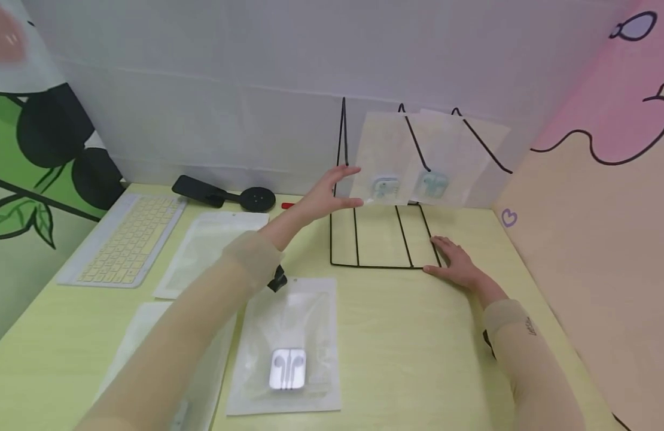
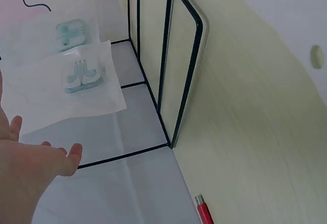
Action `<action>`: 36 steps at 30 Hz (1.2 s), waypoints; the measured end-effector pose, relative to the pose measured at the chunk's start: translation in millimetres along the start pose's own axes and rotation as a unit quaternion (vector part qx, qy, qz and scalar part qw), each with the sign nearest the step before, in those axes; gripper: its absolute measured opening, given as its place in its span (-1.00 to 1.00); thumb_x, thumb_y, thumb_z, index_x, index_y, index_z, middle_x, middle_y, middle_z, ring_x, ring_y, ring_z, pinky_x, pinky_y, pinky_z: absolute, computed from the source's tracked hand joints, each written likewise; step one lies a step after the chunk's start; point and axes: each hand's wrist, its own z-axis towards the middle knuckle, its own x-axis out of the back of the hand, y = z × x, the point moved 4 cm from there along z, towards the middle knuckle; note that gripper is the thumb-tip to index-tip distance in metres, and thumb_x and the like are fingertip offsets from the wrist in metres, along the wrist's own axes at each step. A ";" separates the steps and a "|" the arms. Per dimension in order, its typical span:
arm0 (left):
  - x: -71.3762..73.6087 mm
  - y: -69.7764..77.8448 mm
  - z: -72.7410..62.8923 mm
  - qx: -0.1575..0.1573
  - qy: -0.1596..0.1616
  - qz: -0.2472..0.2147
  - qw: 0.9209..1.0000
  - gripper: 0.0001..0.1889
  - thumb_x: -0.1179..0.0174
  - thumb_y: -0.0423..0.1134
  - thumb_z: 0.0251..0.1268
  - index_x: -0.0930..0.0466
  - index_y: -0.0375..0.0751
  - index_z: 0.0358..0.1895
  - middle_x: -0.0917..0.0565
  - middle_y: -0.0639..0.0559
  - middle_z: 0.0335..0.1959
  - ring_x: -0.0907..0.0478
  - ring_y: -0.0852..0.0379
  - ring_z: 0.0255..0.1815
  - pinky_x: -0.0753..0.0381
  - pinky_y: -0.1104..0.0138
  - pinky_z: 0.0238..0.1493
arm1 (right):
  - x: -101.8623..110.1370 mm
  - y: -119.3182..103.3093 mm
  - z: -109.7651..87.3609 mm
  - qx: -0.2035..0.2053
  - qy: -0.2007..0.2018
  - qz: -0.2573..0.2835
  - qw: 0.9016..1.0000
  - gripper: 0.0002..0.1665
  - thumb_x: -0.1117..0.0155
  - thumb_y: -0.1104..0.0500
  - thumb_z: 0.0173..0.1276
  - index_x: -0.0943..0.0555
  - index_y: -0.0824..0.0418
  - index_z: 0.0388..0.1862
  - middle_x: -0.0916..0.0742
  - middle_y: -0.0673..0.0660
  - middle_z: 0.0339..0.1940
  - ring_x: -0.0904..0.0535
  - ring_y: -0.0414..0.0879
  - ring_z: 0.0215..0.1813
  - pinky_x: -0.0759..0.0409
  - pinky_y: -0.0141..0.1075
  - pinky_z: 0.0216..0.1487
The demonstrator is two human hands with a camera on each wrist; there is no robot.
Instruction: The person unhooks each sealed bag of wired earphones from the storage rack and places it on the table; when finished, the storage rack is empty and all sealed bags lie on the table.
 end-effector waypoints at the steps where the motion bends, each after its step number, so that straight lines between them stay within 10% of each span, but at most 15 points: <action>1: -1.1 -0.8 3.1 0.001 0.001 -0.003 1.000 -0.14 -0.34 0.14 0.04 -0.11 0.27 0.45 0.14 0.07 0.55 0.24 0.04 0.54 -0.03 -0.07 0.42 | -0.2 0.3 0.1 0.001 -0.001 -0.002 1.000 0.02 -0.28 -0.06 0.27 0.01 0.30 0.50 -0.06 0.42 0.49 0.16 0.36 0.49 0.25 0.27 0.39; 16: -1.0 -3.9 24.9 0.000 0.040 0.004 0.999 -0.13 -0.33 0.07 0.09 -0.10 0.05 0.47 -0.04 0.09 0.51 0.01 0.07 0.50 -0.15 0.16 0.42 | 4.2 -3.1 1.5 -0.005 0.000 0.006 1.000 0.01 -0.28 -0.06 0.27 0.01 0.25 0.51 -0.05 0.38 0.50 0.18 0.34 0.50 0.23 0.30 0.37; 36: -0.3 -1.0 13.3 -0.105 0.140 -0.040 0.984 -0.36 -0.37 -0.24 0.10 -0.38 -0.11 0.30 -0.29 0.01 0.37 -0.46 0.02 0.06 -0.52 0.34 0.01 | 0.1 0.7 -1.2 -0.014 -0.005 0.015 1.000 0.03 -0.28 -0.07 0.27 0.03 0.24 0.52 -0.03 0.40 0.50 0.19 0.35 0.50 0.25 0.28 0.38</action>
